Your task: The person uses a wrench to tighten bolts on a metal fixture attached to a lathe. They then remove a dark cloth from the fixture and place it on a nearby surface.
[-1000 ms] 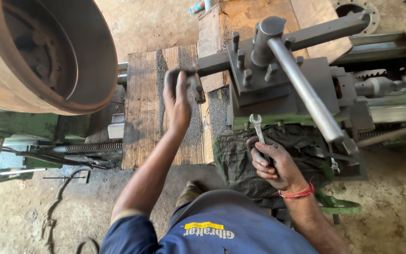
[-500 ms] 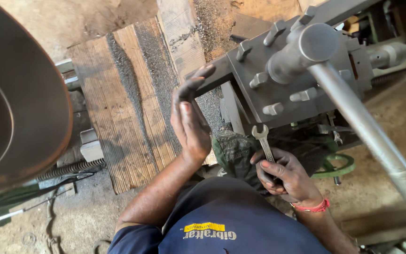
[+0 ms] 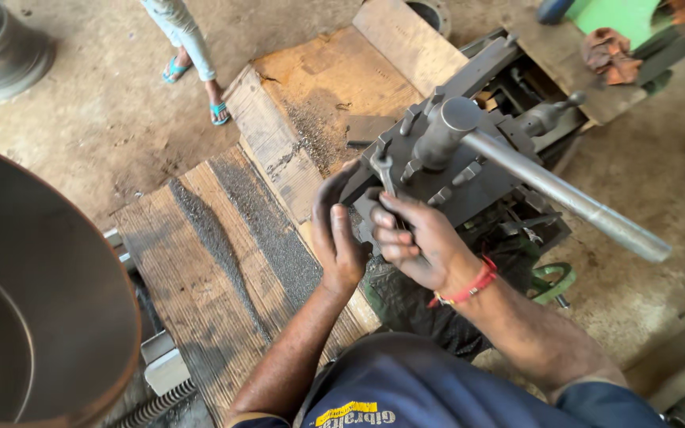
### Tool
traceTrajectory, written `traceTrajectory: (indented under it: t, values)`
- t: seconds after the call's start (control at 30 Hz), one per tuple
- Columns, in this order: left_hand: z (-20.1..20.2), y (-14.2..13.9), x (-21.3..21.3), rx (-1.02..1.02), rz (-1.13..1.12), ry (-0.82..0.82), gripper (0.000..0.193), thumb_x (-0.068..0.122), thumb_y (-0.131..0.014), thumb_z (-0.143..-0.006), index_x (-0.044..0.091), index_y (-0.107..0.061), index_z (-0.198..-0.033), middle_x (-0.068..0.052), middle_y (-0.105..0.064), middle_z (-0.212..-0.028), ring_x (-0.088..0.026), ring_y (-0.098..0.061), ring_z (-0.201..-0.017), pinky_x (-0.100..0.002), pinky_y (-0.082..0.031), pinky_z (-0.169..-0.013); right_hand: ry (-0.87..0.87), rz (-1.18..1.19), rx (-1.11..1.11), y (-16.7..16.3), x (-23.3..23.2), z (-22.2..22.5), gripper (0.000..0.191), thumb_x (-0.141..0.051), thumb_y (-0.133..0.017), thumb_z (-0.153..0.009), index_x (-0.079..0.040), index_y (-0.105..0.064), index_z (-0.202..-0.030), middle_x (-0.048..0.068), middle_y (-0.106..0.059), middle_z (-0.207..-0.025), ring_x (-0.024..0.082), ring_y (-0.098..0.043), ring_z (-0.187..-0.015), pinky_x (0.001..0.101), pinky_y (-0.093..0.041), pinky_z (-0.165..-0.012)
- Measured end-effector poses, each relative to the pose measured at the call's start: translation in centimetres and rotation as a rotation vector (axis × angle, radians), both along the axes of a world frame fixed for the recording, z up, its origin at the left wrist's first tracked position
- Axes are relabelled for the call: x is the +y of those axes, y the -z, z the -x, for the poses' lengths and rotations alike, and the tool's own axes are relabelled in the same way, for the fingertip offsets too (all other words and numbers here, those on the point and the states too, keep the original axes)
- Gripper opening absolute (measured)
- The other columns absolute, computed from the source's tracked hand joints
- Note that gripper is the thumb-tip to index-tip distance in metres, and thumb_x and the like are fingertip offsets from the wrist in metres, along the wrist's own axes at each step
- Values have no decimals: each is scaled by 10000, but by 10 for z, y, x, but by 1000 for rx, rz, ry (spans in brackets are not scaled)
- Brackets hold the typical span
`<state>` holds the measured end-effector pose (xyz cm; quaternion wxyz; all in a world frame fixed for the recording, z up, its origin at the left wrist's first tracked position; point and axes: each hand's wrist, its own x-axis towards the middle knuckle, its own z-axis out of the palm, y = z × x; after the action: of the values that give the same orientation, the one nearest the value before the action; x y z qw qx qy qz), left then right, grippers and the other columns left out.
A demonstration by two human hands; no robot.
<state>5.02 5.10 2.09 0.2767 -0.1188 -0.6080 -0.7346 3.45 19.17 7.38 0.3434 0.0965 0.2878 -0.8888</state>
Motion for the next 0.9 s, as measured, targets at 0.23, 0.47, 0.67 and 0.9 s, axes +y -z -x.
traceTrajectory:
  t: [0.23, 0.47, 0.67, 0.9]
  values:
    - [-3, 11, -4, 77, -134, 8, 492, 317, -351, -1160, -60, -407, -1471, -279, -511, -1526, -367, -507, -1458, -469, -367, -1272, 191, -8, 23, 11, -35, 6, 126, -186, -490, -1105, -83, -563, -1099, 1, -518, -820, 58, -462, -621, 168, -362, -470]
    - [-1, 8, -9, 93, -218, 57, 486, 327, -335, -1150, -48, -408, -1451, -286, -508, -1523, -372, -502, -1446, -479, -348, -1270, 318, -57, 69, 5, -64, -5, 165, -214, -461, -1089, -84, -562, -1100, -3, -511, -830, 64, -470, -633, 165, -383, -483]
    - [1, 8, -14, 121, -305, 85, 472, 334, -327, -1156, -35, -429, -1433, -263, -516, -1521, -342, -510, -1442, -461, -373, -1269, 339, 8, 160, 7, -81, 5, 189, -253, -450, -1121, -85, -526, -1081, -9, -518, -853, 48, -454, -628, 168, -348, -466]
    - [12, 23, -36, -24, -193, -52, 354, 232, -355, -1156, -21, -466, -1377, -208, -577, -1392, -272, -552, -1311, -406, -416, -1172, 427, -35, 64, 13, -103, 25, 200, -326, -460, -1078, -148, -548, -1053, -35, -470, -722, 44, -384, -500, 185, -259, -377]
